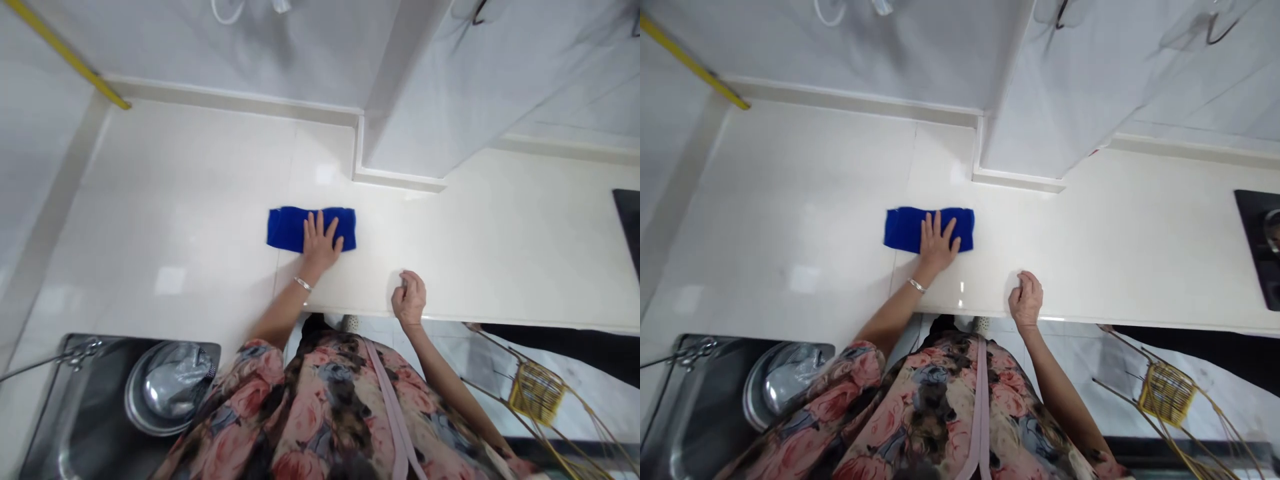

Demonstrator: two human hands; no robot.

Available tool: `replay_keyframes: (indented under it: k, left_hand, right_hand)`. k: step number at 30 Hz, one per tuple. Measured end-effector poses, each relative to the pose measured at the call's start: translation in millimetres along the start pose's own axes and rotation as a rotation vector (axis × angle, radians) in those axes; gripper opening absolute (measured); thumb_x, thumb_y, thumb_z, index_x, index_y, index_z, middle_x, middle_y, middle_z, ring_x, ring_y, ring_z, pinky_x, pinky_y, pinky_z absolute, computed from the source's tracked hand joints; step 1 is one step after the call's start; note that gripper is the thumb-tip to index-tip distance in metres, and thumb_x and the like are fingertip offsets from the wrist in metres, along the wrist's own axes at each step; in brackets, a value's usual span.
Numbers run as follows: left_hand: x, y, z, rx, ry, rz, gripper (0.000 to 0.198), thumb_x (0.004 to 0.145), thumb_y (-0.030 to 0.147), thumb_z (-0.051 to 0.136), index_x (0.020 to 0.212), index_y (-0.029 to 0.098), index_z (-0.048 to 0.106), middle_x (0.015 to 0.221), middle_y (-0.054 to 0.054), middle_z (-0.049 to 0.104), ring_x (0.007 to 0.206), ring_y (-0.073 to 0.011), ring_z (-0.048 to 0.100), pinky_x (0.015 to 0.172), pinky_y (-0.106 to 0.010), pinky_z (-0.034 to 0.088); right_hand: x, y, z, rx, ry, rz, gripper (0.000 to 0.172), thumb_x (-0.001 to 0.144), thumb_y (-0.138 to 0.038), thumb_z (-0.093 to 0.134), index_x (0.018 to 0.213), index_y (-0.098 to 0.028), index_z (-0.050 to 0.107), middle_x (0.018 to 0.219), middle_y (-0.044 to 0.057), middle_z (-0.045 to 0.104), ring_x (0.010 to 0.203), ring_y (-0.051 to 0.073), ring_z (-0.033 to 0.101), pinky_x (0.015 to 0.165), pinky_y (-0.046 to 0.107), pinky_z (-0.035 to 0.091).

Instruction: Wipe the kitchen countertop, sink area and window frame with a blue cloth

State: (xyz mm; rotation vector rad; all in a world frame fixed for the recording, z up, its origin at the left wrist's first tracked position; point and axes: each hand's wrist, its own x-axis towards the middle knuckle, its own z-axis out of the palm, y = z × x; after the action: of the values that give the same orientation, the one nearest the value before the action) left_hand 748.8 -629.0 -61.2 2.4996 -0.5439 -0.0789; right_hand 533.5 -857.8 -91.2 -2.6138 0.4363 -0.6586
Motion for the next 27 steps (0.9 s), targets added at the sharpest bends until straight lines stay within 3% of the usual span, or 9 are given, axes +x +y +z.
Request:
replay_keyframes:
  k: [5, 9, 14, 24, 27]
  left_hand:
    - [-65.9, 62.6, 33.1, 0.031, -0.074, 0.036, 0.067, 0.102, 0.043, 0.052, 0.165, 0.023, 0.042, 0.181, -0.009, 0.001, 0.166, -0.0411, -0.005, 0.135, -0.07, 0.004]
    - [-95.9, 69.6, 41.4, 0.078, -0.086, 0.082, 0.065, 0.103, 0.046, 0.052, 0.164, 0.028, 0.043, 0.181, -0.01, 0.005, 0.167, -0.0388, -0.003, 0.136, -0.069, 0.009]
    - [-137.3, 35.5, 15.8, 0.122, 0.004, 0.043, 0.059, 0.103, 0.049, 0.051, 0.159, 0.029, 0.052, 0.178, -0.011, 0.026, 0.167, -0.0386, 0.006, 0.134, -0.068, 0.02]
    - [-237.2, -56.8, -69.6, 0.297, 0.168, -0.398, 0.058, 0.103, 0.048, 0.049, 0.157, 0.027, 0.055, 0.175, -0.013, 0.034, 0.165, -0.041, 0.017, 0.13, -0.07, 0.024]
    - [-255.0, -88.4, -93.7, 0.331, 0.241, -0.527, 0.059, 0.104, 0.048, 0.043, 0.158, 0.023, 0.054, 0.175, -0.015, 0.033, 0.165, -0.0418, 0.017, 0.13, -0.07, 0.024]
  right_hand:
    - [-1.0, 9.6, 1.5, 0.053, -0.006, -0.021, 0.043, 0.085, -0.01, 0.048, 0.124, -0.017, 0.067, 0.13, 0.017, 0.066, 0.121, 0.03, 0.062, 0.108, 0.054, 0.051]
    - [-3.8, 18.1, 4.4, 0.078, 0.014, -0.056, 0.042, 0.084, -0.011, 0.05, 0.121, -0.015, 0.068, 0.13, 0.017, 0.067, 0.12, 0.031, 0.062, 0.107, 0.053, 0.05]
    - [-4.5, 20.9, 8.2, 0.087, 0.022, -0.072, 0.038, 0.084, -0.012, 0.051, 0.117, -0.014, 0.07, 0.129, 0.018, 0.067, 0.117, 0.031, 0.062, 0.102, 0.051, 0.049]
    - [-3.7, 19.4, 10.3, 0.127, 0.026, -0.048, 0.036, 0.084, -0.013, 0.051, 0.114, -0.015, 0.071, 0.127, 0.017, 0.067, 0.113, 0.03, 0.061, 0.1, 0.049, 0.048]
    - [-4.5, 15.1, 9.7, 0.116, 0.032, -0.056, 0.036, 0.085, -0.013, 0.051, 0.115, -0.015, 0.071, 0.128, 0.017, 0.068, 0.114, 0.03, 0.061, 0.101, 0.048, 0.049]
